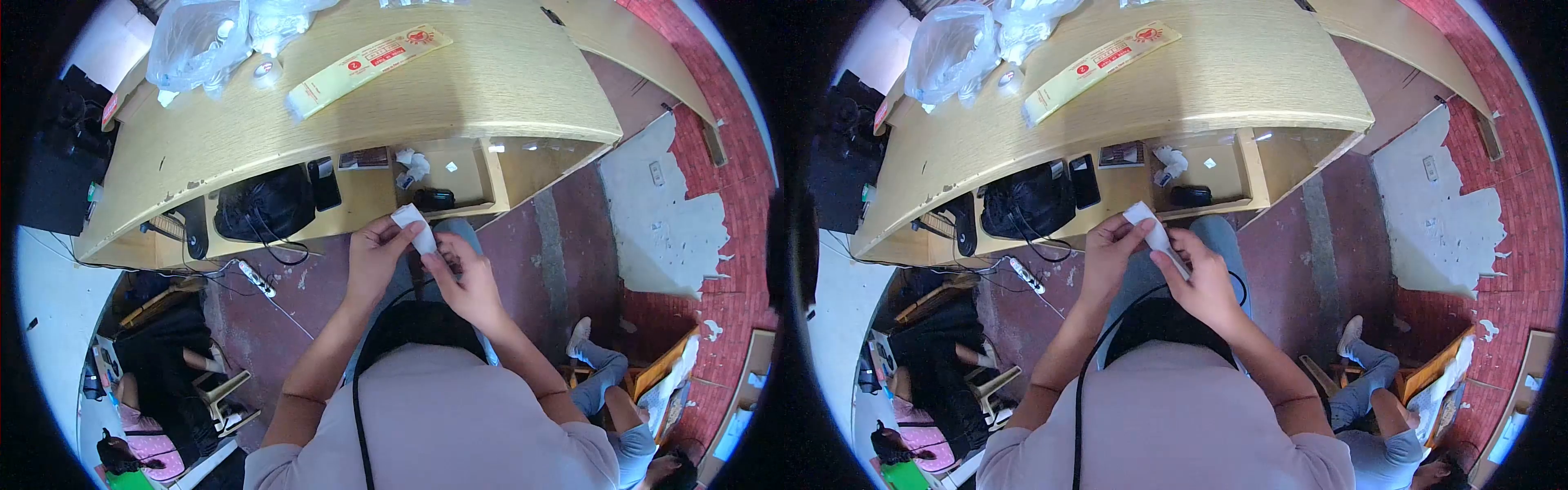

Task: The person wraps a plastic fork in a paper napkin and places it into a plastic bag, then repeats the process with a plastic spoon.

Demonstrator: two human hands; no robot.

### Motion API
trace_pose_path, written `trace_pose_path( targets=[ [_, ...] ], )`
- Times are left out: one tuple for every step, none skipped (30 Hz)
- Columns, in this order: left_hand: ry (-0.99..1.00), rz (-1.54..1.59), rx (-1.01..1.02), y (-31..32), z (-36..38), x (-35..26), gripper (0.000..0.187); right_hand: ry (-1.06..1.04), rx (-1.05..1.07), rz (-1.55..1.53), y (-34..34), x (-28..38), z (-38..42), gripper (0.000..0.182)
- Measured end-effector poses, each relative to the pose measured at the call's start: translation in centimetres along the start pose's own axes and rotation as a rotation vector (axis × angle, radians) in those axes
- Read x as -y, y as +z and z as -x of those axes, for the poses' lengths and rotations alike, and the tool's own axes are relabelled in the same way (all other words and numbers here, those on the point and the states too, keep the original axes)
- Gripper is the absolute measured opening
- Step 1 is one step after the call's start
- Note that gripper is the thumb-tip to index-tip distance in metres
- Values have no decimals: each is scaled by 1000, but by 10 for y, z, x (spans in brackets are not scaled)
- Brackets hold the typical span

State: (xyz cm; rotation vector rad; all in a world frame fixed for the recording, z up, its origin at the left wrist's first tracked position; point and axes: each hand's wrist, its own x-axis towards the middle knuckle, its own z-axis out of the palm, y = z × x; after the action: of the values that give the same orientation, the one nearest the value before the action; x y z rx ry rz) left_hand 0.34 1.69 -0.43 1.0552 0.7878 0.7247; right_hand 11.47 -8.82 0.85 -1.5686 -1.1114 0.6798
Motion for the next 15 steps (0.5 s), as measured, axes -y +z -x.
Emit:
trace_pose_path(
  targets=[
    [0,0,1,0,0,0,18,17,-24,42,1,1,-3,20],
    [-7,14,-3,1,0,-1,18,17,-25,42,2,-1,-6,20],
    [-14,27,-8,1,0,-2,19,70,15,-15,4,-4,-8,17],
    [-13,27,-12,2,1,-3,19,124,56,-74,6,-6,-10,14],
    [-3,7,-21,4,2,-3,17,121,59,-74,7,-7,-11,14],
    [10,-13,-29,5,2,-4,16,125,36,-96,9,-7,-11,14],
    [13,-13,-27,3,1,-4,16,130,12,-116,9,-7,-12,16],
    [0,-58,-9,-1,0,-3,19,128,8,-114,10,-9,-13,16],
    [-16,-103,8,-4,-1,-1,23,144,9,-157,11,-11,-13,16],
    [-18,-101,8,-8,-2,1,23,162,12,-202,12,-13,-12,16],
    [12,-180,11,-11,-4,2,25,164,14,-202,11,-12,-11,16],
    [44,-258,14,-13,-5,2,28,219,56,-250,9,-11,-11,16],
    [45,-258,11,-13,-5,1,28,273,98,-297,8,-11,-11,16],
    [79,-246,11,-12,-5,-2,28,273,99,-296,7,-11,-12,16],
    [111,-235,13,-11,-4,-2,28,266,116,-284,6,-12,-12,17]
  ],
)
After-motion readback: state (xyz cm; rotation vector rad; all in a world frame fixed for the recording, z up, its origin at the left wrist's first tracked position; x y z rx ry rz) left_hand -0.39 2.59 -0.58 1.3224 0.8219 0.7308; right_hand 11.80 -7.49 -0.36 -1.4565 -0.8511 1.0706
